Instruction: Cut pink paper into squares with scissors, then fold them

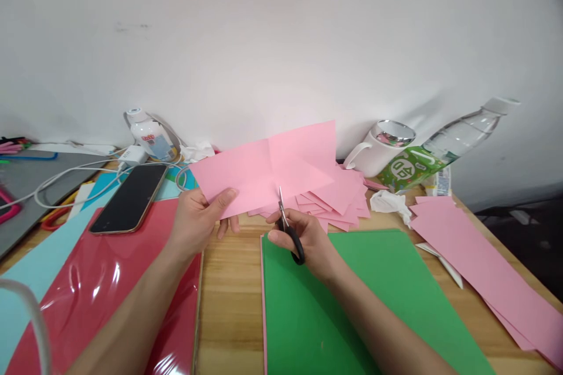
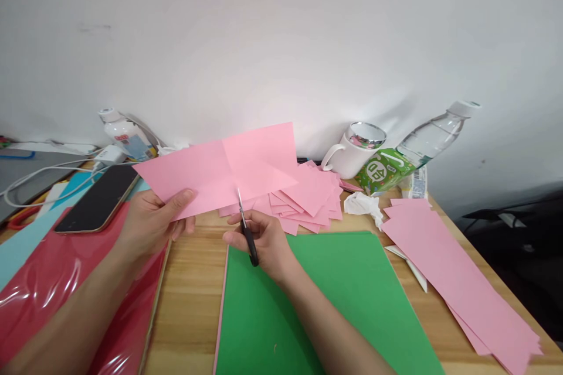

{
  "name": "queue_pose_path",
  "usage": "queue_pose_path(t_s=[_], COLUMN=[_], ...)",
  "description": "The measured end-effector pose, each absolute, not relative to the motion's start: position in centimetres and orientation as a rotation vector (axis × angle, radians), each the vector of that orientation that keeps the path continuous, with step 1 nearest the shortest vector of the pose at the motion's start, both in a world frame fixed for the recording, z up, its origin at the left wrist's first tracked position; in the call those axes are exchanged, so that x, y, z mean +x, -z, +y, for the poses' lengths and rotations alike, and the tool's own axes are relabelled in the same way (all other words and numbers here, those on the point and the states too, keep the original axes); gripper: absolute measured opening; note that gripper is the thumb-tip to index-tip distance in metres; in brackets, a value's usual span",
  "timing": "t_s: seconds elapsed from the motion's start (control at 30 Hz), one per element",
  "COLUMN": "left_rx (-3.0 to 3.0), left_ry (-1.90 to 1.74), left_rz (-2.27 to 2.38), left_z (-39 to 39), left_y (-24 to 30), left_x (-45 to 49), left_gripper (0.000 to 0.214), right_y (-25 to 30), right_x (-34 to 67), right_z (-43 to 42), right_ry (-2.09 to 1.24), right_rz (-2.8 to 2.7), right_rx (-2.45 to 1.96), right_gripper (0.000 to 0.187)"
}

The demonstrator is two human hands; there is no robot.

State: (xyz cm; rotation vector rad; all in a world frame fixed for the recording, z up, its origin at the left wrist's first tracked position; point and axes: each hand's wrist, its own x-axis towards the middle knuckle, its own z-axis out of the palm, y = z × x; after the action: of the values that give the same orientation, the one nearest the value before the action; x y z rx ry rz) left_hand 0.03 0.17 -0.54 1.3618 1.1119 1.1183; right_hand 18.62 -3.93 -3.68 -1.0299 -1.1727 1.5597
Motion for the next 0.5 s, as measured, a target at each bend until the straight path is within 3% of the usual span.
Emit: queue_pose_path(t_s=[0.5], left_rx=[1.355], left_ry=[-1.051], left_rz=[1.110], left_z=[-0.01], left_y=[0.14], left_x=[0.26], left_gripper=[0.026], right_y=[3.64], right_x=[18.64], right_z=[-3.80], right_ry=[-1.580], right_rz=[-1.157], right_rx=[-1.049], right_gripper=[0.045])
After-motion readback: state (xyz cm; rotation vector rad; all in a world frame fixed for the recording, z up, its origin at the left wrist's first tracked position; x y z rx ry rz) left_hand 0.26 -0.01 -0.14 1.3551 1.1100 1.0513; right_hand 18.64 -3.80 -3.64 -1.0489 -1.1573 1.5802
